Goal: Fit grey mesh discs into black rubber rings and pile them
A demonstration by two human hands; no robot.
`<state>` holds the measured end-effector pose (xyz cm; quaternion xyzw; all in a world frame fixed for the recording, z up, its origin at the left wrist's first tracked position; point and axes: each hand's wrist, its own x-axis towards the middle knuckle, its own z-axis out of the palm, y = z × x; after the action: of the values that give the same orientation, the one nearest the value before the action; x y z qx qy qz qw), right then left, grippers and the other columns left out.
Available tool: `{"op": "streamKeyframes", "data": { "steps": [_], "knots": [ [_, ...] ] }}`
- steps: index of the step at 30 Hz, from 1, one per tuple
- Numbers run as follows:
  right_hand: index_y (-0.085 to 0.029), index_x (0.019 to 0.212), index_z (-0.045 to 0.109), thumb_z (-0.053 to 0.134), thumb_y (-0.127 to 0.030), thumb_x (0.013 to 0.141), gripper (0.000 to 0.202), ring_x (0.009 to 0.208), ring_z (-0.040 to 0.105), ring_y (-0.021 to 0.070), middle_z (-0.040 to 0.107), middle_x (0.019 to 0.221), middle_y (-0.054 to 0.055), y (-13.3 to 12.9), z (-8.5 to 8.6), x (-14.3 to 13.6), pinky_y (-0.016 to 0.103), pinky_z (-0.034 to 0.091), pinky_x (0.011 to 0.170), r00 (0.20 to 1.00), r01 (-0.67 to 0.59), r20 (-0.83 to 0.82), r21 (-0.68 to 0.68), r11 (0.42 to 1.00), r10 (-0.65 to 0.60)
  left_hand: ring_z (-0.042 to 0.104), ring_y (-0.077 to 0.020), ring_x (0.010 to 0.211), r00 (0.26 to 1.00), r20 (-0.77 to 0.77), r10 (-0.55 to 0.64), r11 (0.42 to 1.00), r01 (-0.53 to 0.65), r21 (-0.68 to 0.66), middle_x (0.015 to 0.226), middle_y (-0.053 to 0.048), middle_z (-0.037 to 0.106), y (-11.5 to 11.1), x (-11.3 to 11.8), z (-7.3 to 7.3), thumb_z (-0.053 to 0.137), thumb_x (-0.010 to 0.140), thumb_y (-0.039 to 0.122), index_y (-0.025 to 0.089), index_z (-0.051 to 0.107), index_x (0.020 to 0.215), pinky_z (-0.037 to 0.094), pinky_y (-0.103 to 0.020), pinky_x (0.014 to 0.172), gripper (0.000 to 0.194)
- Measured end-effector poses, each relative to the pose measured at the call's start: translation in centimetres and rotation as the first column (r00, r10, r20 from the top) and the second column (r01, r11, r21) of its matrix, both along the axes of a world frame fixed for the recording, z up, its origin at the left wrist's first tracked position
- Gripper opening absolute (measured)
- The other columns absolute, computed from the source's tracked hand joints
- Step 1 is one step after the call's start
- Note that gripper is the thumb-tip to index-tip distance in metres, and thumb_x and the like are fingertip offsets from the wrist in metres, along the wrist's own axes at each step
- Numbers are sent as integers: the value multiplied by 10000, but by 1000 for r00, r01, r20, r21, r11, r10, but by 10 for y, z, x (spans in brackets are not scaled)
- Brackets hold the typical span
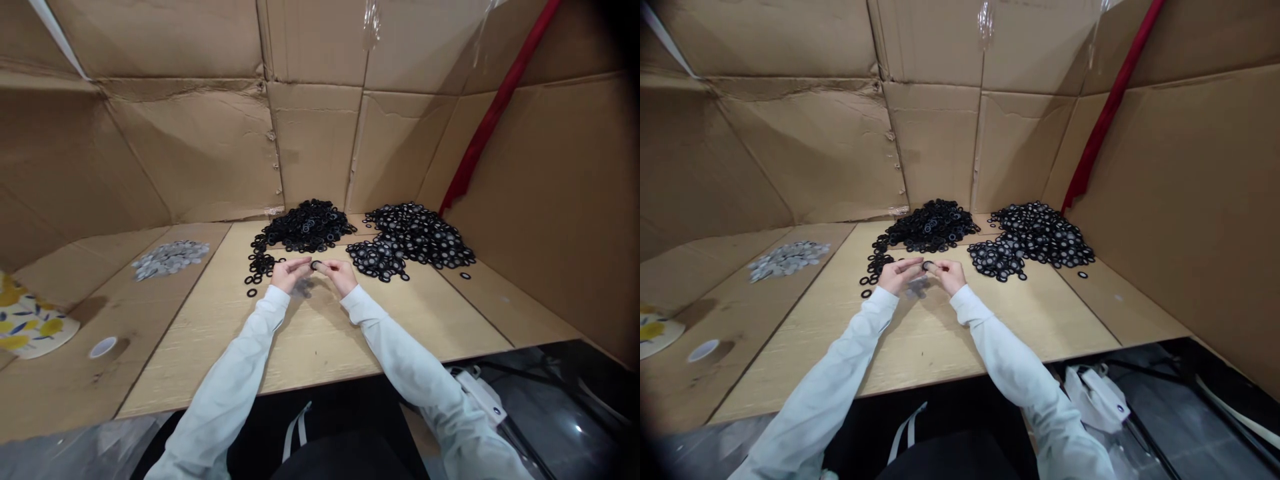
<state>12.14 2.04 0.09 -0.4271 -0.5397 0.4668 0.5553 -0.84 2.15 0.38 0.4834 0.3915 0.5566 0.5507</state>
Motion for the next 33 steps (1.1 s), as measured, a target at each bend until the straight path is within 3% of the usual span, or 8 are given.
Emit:
{"op": "streamKeyframes", "data": {
  "steps": [5,13,23,29,33],
  "knots": [
    [-127,510,546,582,-328,520,205,471,288,60,369,460,-52,2,-4,1,216,238,468,996,35,78,68,997,-40,607,-184,644,1000,-20,9,1000,-9,-6,719,-85,654,-3,2,0,715,434,254,93,643,756,478,-353,714,366],
    [-140,622,610,539,-300,607,176,525,363,82,433,555,-22,-3,-6,1,215,308,511,949,128,250,250,960,-192,601,-193,624,982,-185,46,996,-31,87,684,-88,650,-7,0,7,713,430,242,97,639,795,475,-337,657,400],
    [-136,647,623,532,-232,633,133,527,382,87,438,558,-17,-4,0,3,209,308,509,883,141,389,315,939,-263,599,-174,656,975,8,220,971,-220,97,675,-68,633,1,9,-5,714,408,222,118,602,698,465,-314,674,328],
    [-142,694,619,504,-213,671,137,561,416,109,453,617,7,-9,3,3,231,319,547,757,97,564,402,910,-330,601,-174,662,967,-104,233,958,-210,196,669,-64,640,-8,9,4,694,440,213,119,595,651,457,-325,712,251],
    [-164,737,615,465,-225,718,163,701,449,153,492,689,36,-10,4,6,278,313,671,634,80,637,510,856,-439,596,-181,754,975,-186,119,969,-73,237,775,-85,649,-13,8,9,660,490,204,119,607,718,439,-333,772,249]
  ]
}}
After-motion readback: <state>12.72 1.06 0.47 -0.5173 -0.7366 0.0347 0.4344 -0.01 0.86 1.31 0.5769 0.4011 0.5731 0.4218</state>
